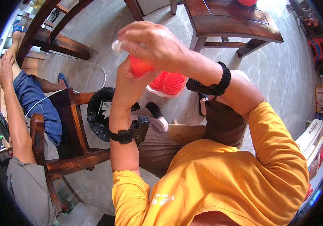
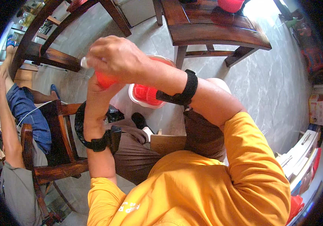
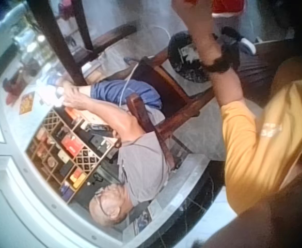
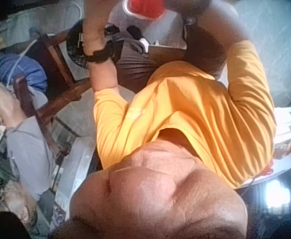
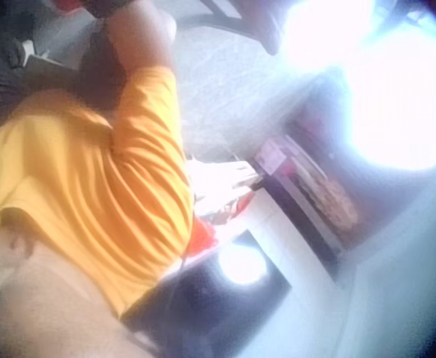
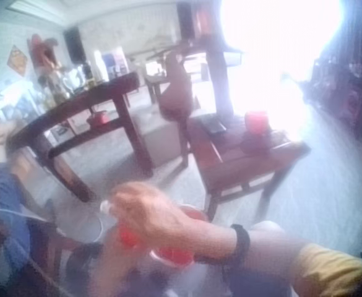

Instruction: Wiping and cleaning small red plastic bowls with a cloth or tissue.

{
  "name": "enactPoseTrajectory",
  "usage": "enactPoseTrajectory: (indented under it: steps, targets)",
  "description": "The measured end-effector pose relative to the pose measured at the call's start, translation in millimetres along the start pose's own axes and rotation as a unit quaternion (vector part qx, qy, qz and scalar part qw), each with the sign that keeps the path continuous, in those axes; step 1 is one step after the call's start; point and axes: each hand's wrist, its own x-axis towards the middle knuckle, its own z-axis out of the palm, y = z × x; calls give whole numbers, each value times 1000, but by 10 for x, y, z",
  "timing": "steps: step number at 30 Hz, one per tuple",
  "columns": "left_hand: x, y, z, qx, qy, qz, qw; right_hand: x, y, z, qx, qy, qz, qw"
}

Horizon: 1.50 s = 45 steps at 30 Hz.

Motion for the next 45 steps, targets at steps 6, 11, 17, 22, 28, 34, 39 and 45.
enactPoseTrajectory:
  steps: [6,11,17,22,28,34,39,45]
  targets:
    - [12,-25,30,-73,7,-3,997,42,91,-49,-19,-25,-34,999]
    - [-19,5,27,-88,-15,0,996,115,141,-178,171,-63,277,943]
    - [27,-52,-41,-19,23,38,999,32,-2,-17,-103,1,-86,991]
    - [-50,86,-17,-100,-10,-9,995,83,212,-155,320,-60,317,891]
    - [-32,254,-57,-121,-13,26,992,113,279,-165,432,3,356,828]
    - [-132,828,-198,-74,111,184,974,68,479,-293,407,98,341,842]
    - [-809,2155,-117,-347,-146,122,919,99,429,-254,378,104,356,849]
    - [-1033,2017,-332,-325,-118,253,904,176,328,-430,367,112,348,855]
